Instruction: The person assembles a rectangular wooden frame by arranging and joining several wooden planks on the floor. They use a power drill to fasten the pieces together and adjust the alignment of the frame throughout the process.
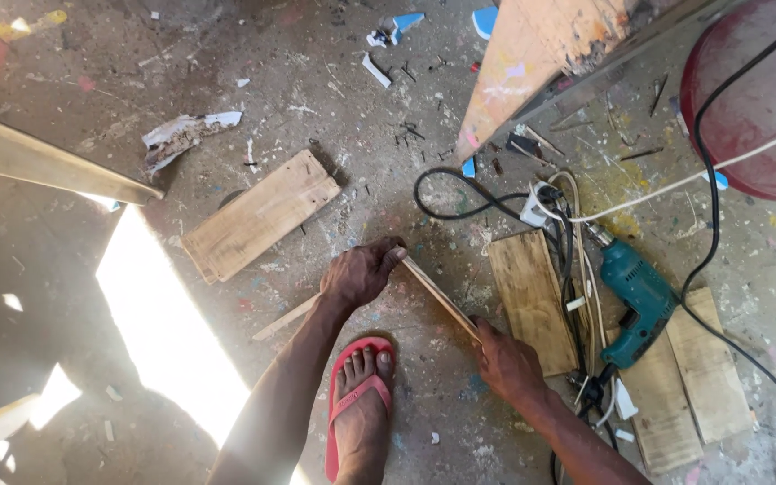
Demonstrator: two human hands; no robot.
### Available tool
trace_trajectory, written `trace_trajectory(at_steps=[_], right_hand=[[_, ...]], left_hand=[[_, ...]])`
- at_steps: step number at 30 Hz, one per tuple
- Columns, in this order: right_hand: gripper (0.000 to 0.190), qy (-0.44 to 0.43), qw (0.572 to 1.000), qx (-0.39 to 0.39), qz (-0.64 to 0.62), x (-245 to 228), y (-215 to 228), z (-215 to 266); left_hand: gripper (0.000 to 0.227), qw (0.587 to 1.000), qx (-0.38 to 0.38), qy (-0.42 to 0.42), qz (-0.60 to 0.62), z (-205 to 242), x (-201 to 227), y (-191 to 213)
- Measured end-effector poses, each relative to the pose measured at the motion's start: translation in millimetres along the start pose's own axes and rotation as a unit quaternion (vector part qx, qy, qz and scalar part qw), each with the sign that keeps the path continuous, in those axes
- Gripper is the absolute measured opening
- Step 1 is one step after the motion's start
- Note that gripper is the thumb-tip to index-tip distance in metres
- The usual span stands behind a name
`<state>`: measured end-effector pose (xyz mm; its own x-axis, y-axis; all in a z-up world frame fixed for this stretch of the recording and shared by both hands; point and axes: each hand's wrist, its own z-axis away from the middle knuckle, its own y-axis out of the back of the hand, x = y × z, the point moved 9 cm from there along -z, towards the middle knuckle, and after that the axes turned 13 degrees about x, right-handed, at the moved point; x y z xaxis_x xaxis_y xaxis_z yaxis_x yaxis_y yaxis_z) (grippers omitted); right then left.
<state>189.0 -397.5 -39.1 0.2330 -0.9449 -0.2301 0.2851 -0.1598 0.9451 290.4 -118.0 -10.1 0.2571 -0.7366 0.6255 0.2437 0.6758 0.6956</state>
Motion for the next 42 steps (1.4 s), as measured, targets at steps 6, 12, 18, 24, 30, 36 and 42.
trace_trajectory(at_steps=[6, 12, 18, 24, 30, 36, 42], right_hand=[[0.043, -0.018, 0.999, 0.032, -0.009, 3, 6, 5], [0.076, -0.204, 0.952, 0.007, -0.227, 37, 43, 21], [0.083, -0.156, 0.974, 0.161, -0.038, 104, 27, 2], [0.108, -0.153, 0.983, 0.081, 0.065, 91, 15, -17], [0.078, -0.148, 0.984, 0.099, -0.028, 91, 44, 23], [0.033, -0.229, 0.967, 0.104, -0.048, 75, 48, 101], [0.03, -0.325, 0.941, 0.067, -0.062, 75, 11, 174]], left_hand=[[0.061, 1.0, 0.0, 0.009, -0.007, 3, 1, 1], [0.061, 0.999, -0.028, 0.021, -0.008, 6, 2, 2], [0.059, 0.999, -0.026, 0.013, 0.026, 8, 2, 1], [0.057, 0.999, -0.025, 0.021, 0.016, 10, 8, 9], [0.056, 0.999, -0.032, 0.037, 0.009, 9, 3, 3], [0.06, 0.999, -0.006, 0.034, -0.005, 7, 1, 4], [0.07, 0.999, -0.011, 0.039, -0.035, 6, 1, 4]])
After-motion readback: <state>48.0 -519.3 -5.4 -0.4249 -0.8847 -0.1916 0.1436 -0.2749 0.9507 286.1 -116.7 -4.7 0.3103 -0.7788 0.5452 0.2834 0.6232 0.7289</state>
